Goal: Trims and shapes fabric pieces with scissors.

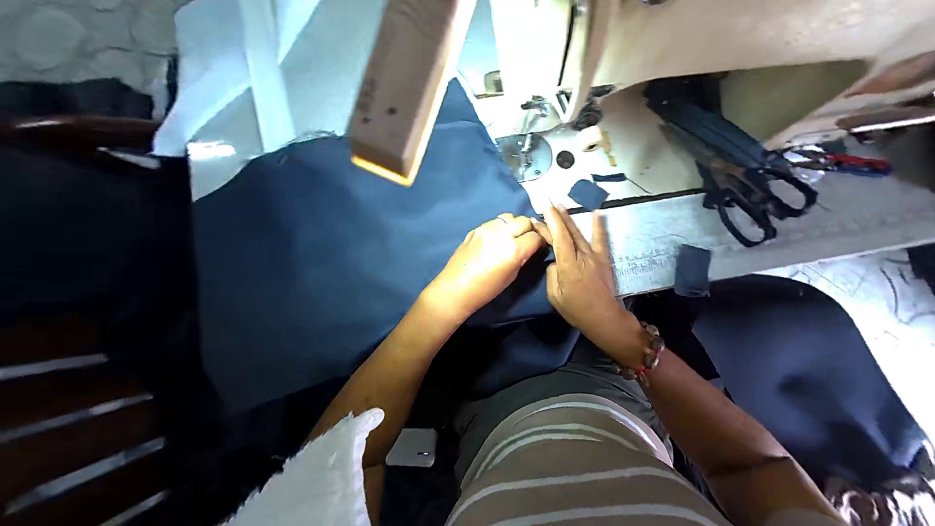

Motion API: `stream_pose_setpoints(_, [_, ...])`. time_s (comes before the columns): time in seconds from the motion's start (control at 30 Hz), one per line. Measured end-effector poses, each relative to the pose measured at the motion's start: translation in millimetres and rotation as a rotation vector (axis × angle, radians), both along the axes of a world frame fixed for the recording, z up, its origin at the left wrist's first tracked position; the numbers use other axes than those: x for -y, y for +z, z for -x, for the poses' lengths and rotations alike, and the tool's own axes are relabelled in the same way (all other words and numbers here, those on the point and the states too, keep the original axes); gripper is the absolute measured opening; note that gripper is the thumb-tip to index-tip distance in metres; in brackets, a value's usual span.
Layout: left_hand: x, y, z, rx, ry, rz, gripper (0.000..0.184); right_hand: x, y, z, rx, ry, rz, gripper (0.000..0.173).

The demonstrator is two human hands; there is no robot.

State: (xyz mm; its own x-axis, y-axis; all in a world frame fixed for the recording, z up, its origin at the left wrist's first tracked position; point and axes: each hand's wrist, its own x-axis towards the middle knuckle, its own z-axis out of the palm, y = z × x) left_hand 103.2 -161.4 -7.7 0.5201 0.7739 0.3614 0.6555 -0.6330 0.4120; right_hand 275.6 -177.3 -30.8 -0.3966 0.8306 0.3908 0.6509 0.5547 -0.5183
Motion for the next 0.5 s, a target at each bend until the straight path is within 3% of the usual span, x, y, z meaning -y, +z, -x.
stream_pose_setpoints(0.17, [17,1,29,-0.141,-0.072,-0.154,0.018,-1,-14,1,0.154,-0.074,-0.176,0.054])
stream_pose_setpoints(0.27, [43,-1,58,-0.145,0.014,-0.127,0.02,-1,-15,0,0.16,-0.076,-0.173,0.056])
stream_pose_setpoints(0.37, [62,2,57,-0.121,0.166,-0.113,0.02,-1,-14,0,0.169,-0.075,-0.177,0.057])
stream_pose_setpoints(0.43, [71,24,36,0.067,0.2,-0.055,0.021,0,-15,-1,0.174,-0.061,-0.159,0.056])
stream_pose_setpoints(0.5, [84,67,9,0.463,0.044,0.089,0.032,2,-12,-3,0.217,-0.037,-0.093,0.054])
